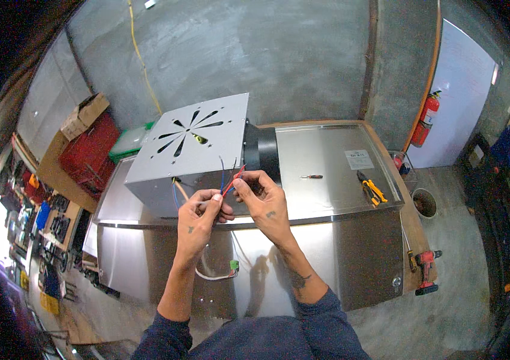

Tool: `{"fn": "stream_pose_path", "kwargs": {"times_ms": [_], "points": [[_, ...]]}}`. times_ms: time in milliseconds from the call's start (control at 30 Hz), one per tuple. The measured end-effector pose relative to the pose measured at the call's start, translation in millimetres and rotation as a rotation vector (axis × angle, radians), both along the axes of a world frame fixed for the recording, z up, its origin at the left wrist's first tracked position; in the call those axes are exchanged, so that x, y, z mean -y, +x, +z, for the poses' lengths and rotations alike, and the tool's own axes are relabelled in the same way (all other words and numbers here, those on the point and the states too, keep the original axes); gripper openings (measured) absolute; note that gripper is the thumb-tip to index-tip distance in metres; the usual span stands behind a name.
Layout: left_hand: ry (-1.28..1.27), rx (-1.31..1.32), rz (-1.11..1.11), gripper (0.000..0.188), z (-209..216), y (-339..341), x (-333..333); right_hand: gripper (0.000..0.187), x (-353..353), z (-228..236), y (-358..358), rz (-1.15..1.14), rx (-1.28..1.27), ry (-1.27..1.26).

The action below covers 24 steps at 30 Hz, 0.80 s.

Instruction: The person strips wire insulation with a yellow-handled tool, twists exposed conductors, and secures them into a green terminal block using a screwdriver. The work is performed on a stainless steel surface in a commercial kitchen environment.

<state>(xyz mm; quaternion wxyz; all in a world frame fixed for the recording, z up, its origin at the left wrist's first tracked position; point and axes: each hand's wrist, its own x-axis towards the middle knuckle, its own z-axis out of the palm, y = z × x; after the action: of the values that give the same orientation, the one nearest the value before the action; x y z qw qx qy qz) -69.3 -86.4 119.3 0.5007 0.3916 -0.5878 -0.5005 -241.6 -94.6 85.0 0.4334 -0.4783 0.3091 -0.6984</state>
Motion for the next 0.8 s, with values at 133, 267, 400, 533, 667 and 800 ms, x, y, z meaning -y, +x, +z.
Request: {"fn": "stream_pose_path", "kwargs": {"times_ms": [133, 267, 400, 533, 667, 800], "points": [[0.0, -0.057, -0.019, 0.02, -22.8, 19.7, -3.0, 0.021, -4.1, -8.2, 19.7, 0.055, 0.019, 0.019], [-0.072, -0.084, 0.05, 0.02, -18.0, 17.6, -16.8, 0.016, -14.3, -16.5, 32.9, 0.068, -0.005, 0.025], [-0.078, 0.097, 0.164, 0.02, -19.2, 14.3, -24.5, 0.021, -24.8, -22.9, 23.5, 0.056, -0.097, 0.075], [-0.153, 0.267, 0.202, 0.025, -33.0, 28.4, -30.2, 0.025, -24.7, -31.8, 13.0, 0.145, -0.239, 0.075], [-0.154, 0.271, 0.184, 0.021, -42.8, 41.9, -40.7, 0.039, 27.3, -87.6, -116.7, -0.536, -0.601, 0.094], [-0.108, 0.238, 0.227, 0.018, -46.7, 49.3, -50.3, 0.063, 36.6, -143.0, -271.4, -1.055, -1.748, 0.707]]}}
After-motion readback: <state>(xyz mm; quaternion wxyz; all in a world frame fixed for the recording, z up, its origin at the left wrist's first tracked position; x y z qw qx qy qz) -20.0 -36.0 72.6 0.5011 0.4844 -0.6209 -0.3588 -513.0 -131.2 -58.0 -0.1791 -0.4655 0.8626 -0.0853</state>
